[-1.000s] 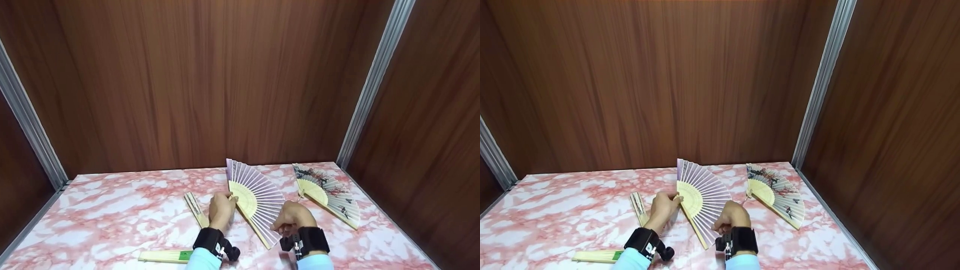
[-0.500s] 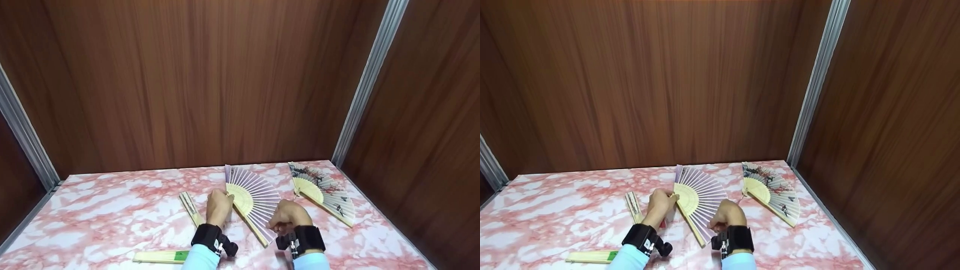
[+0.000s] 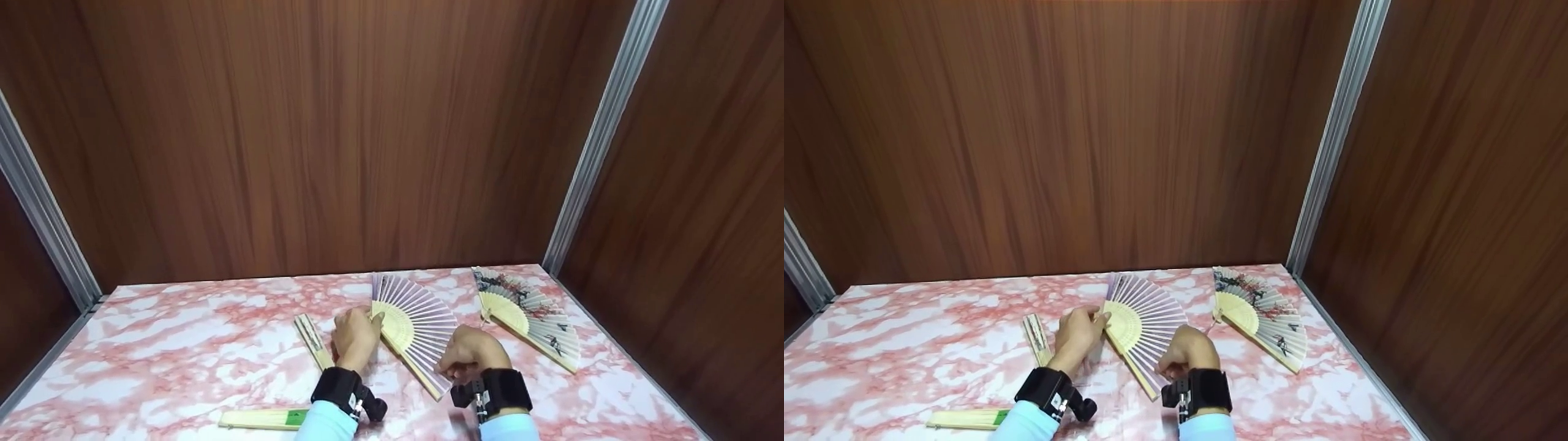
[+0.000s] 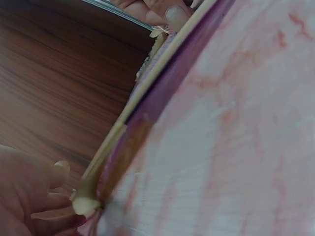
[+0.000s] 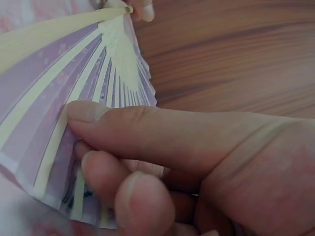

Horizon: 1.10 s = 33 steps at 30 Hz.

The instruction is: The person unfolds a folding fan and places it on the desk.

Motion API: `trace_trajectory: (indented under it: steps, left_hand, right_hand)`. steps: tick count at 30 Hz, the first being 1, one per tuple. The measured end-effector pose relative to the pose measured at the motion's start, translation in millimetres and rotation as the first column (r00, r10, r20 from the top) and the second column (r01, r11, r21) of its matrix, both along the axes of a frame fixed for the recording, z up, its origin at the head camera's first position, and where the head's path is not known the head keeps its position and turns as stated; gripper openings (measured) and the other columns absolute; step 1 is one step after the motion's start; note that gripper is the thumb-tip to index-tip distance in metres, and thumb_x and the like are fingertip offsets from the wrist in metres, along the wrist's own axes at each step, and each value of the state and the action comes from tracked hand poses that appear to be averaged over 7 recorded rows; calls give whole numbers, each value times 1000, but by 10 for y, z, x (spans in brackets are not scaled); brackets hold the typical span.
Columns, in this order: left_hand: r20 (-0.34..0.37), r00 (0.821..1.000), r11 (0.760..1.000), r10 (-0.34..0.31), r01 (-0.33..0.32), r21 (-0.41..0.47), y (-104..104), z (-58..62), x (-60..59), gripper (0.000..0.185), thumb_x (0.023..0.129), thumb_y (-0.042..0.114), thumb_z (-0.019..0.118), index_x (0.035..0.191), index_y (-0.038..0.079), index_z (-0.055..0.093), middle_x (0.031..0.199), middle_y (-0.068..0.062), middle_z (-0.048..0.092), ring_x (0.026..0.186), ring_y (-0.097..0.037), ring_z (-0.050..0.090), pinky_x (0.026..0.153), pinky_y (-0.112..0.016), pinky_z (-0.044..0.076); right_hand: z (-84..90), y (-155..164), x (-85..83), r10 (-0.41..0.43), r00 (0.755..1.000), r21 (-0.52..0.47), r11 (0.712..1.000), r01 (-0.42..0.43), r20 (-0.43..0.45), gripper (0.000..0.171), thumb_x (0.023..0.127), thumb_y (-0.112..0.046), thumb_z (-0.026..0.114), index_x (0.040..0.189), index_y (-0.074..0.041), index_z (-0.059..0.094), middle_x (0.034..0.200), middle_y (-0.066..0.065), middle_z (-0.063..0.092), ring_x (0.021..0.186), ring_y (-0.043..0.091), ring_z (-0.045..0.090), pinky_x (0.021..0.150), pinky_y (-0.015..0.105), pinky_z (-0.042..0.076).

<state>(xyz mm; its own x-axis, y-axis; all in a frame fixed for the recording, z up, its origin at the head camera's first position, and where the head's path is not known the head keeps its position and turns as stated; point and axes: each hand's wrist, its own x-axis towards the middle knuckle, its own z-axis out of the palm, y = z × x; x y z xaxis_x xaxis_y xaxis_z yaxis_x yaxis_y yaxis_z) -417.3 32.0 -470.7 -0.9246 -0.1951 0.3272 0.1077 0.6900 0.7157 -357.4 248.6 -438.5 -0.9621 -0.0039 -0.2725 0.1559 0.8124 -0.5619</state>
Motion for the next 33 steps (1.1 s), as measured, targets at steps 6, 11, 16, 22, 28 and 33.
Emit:
trace_trajectory:
  steps: [6, 11, 16, 22, 28, 33]
  left_hand:
    - [-19, 999, 998, -45, 44, -39, -85, 225, 92, 42, 92, 43, 71, 125, 18, 71, 127, -9, 72, 118, -38, 61, 98, -59, 47]
    - [-66, 984, 986, -164, 163, -27, -246, 598, 258, 45, 93, 39, 70, 131, 16, 67, 136, -11, 67, 128, -40, 57, 106, -59, 45]
    - [-112, 964, 970, -242, 241, -21, -544, 1039, 535, 48, 94, 33, 68, 139, 19, 60, 145, -11, 59, 140, -36, 48, 119, -56, 39]
    - [-222, 948, 973, -229, 224, -49, -965, 1349, 923, 46, 95, 29, 68, 139, 18, 61, 147, -9, 59, 142, -35, 45, 122, -53, 36]
    - [-258, 941, 974, -219, 194, -118, -1240, 1267, 936, 44, 92, 20, 69, 135, 10, 64, 142, -13, 62, 139, -37, 50, 120, -53, 39]
    - [-84, 965, 966, -250, 242, -90, -1377, 892, 700, 45, 91, 13, 64, 135, 8, 64, 138, -14, 65, 133, -34, 58, 114, -51, 47]
  right_hand:
    - [168, 17, 61, -40, 997, -7, 999, 39, -72, 20, 78, -24, 76, 70, -7, 70, 56, -1, 61, 49, 10, 51, 45, 18, 38]
    - [438, -4, 177, -101, 958, -102, 992, 76, -269, 35, 90, -31, 69, 107, 0, 67, 81, 9, 70, 71, 18, 64, 63, 31, 56]
    - [779, -106, 338, -96, 832, -87, 994, 58, -546, 34, 92, -26, 65, 114, -1, 68, 109, 17, 72, 101, 30, 68, 93, 48, 56]
    - [1146, -439, 668, -63, 676, -77, 997, 9, -735, 29, 92, -22, 67, 118, -8, 69, 122, 13, 72, 117, 31, 66, 104, 50, 52]
    - [1123, -1033, 668, 31, 595, -41, 993, -107, -803, 21, 88, -14, 72, 108, -7, 72, 105, 12, 75, 100, 27, 70, 92, 44, 58]
    - [672, -1566, 316, 205, 682, 33, 966, -257, -702, 16, 85, -10, 71, 99, -3, 72, 91, 11, 74, 81, 20, 68, 75, 35, 59]
